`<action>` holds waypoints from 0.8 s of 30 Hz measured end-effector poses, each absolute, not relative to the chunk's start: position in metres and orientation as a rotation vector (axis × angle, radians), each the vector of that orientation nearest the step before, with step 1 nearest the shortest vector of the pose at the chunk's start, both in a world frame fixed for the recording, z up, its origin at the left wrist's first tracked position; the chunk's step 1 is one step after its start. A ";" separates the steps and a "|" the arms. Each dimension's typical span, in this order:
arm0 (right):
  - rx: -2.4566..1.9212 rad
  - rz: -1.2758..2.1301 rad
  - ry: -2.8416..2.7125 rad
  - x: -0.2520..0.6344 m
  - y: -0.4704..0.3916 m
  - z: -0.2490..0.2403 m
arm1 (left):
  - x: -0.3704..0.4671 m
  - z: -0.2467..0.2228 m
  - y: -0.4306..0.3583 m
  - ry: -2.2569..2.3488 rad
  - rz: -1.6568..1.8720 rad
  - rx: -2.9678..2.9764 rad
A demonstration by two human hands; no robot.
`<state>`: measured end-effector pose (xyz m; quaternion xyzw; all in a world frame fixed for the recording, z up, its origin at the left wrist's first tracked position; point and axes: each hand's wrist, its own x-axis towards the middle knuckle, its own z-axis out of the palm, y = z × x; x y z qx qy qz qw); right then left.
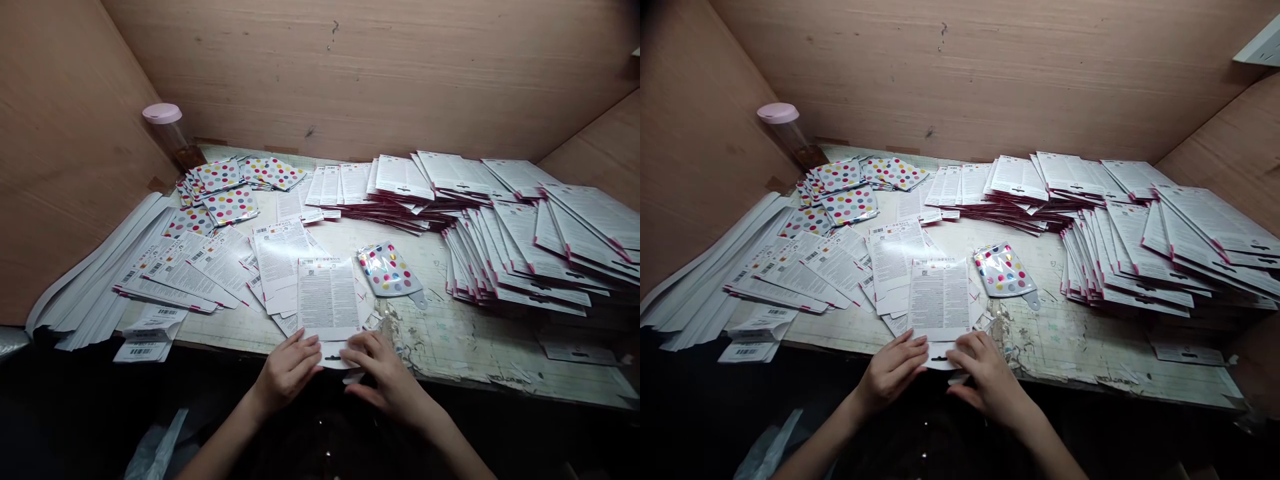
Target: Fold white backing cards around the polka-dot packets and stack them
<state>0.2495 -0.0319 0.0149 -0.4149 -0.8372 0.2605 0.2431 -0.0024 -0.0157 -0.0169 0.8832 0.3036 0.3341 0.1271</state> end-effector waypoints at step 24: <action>-1.606 -0.372 -2.064 0.275 0.144 0.091 | -0.014 0.033 0.069 2.364 0.680 1.625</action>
